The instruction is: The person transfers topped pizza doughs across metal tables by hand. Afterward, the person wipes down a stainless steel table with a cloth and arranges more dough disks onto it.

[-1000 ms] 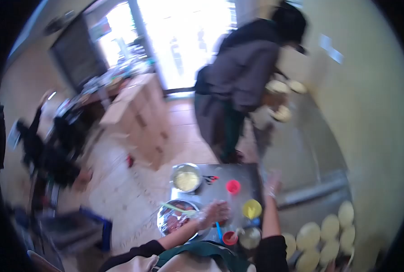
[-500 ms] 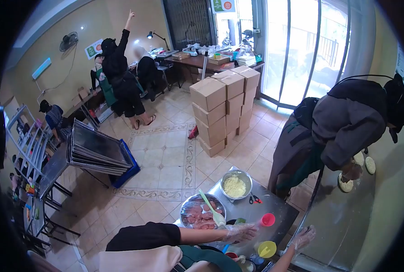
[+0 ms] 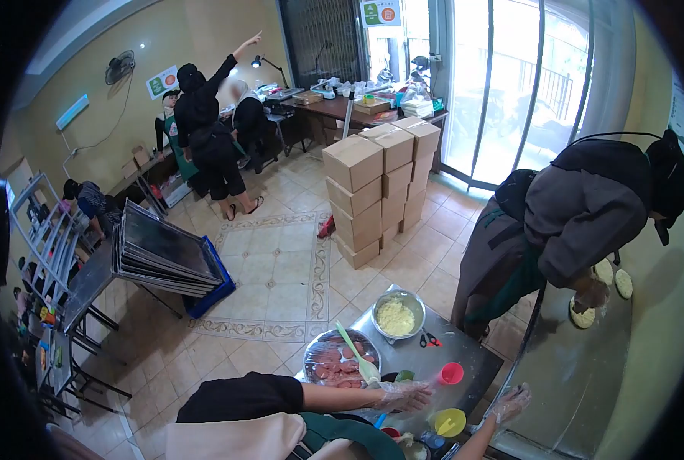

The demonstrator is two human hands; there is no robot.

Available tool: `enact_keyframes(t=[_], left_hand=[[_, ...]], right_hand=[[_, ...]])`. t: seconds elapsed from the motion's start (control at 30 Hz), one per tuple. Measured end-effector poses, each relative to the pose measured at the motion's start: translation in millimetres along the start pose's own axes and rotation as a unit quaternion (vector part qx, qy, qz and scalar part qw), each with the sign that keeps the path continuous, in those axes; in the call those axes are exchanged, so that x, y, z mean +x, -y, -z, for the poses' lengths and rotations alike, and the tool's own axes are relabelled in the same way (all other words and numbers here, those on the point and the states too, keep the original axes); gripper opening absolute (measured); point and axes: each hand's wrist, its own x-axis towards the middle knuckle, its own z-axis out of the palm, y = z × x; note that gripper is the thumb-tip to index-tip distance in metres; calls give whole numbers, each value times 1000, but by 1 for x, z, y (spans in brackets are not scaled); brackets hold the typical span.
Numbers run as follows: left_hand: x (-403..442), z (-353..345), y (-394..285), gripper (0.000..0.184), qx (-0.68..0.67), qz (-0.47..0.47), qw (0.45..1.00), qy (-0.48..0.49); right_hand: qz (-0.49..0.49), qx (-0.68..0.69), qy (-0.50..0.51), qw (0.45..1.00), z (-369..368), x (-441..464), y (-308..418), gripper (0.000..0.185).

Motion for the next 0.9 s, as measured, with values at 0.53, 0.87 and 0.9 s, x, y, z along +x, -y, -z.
enact_keyframes(t=[0.53, 0.87, 0.9], left_hand=[[0, -9, 6, 66, 6, 20, 1000, 6], [10, -23, 12, 63, 54, 49, 997, 10], [11, -25, 12, 63, 59, 57, 997, 7]], right_hand=[[-49, -6, -22, 999, 10, 5, 11, 21], [-64, 12, -9, 998, 10, 5, 12, 19], [-67, 11, -9, 998, 11, 5, 12, 19]])
